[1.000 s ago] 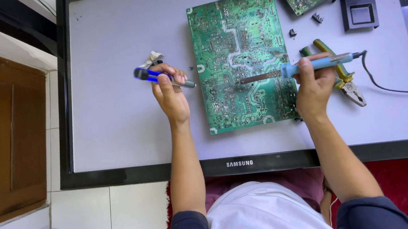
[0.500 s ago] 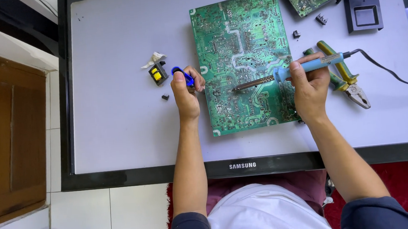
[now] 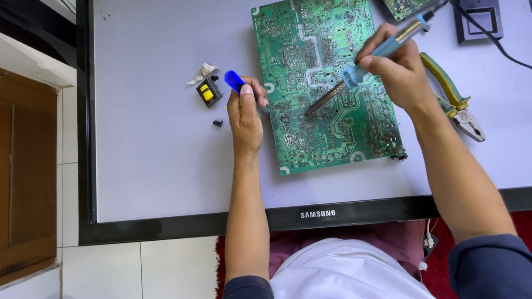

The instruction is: Desoldering electronic components from a printed circuit board using a soldering iron and a desoldering pump.

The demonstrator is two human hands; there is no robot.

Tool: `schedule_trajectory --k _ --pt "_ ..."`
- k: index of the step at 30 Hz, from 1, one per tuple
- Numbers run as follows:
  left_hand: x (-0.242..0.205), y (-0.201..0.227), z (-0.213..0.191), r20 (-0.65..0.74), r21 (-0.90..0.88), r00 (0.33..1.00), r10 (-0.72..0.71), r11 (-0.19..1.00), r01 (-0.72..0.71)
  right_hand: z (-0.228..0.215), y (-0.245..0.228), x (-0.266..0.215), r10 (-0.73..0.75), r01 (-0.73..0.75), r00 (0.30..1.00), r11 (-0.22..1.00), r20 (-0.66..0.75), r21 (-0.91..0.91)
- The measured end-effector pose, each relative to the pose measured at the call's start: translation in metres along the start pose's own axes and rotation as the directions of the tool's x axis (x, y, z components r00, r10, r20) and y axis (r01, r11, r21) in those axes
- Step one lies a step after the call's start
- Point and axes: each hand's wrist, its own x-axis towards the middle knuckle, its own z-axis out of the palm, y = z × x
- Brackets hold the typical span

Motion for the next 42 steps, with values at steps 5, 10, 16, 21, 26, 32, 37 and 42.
schedule_trajectory --k 5,10,16,21,26,32,37,42 --pt "0.001 -0.011 -0.006 -0.022 -0.036 1.0 -0.004 0.999 0.003 0.018 -0.027 0.026 -0.029 0.038 0.991 0.997 0.131 -0.067" --pt "0.002 -0.01 -0.011 -0.071 -0.019 0.997 -0.011 1.0 0.01 0.053 -0.058 0.048 -0.059 0.118 0.947 0.978 0.316 -0.172" --pt "0.003 -0.006 -0.015 -0.165 -0.017 0.986 -0.037 0.999 0.035 0.105 -0.099 0.036 -0.097 0.409 0.797 0.813 0.596 -0.415" --pt "0.004 -0.014 -0.02 -0.177 -0.031 0.984 -0.022 0.999 0.017 0.109 -0.103 0.012 -0.155 0.463 0.823 0.741 0.546 -0.486" --pt "0.004 -0.015 -0.018 -0.169 -0.05 0.985 -0.017 0.999 0.009 0.053 -0.05 0.026 -0.075 0.076 0.997 0.857 0.021 -0.51" --pt "0.005 -0.013 -0.015 -0.169 -0.032 0.986 -0.012 0.999 0.007 0.037 -0.045 0.044 -0.07 -0.002 0.988 0.89 -0.141 -0.457" --pt "0.005 -0.016 -0.015 -0.243 -0.027 0.97 0.012 0.999 -0.019 0.063 -0.052 0.07 0.075 -0.095 0.995 0.874 -0.061 -0.477" --pt "0.005 -0.013 -0.013 -0.217 -0.052 0.976 -0.001 0.999 -0.01 0.08 -0.059 0.087 0.185 -0.142 0.983 0.774 0.006 -0.617"
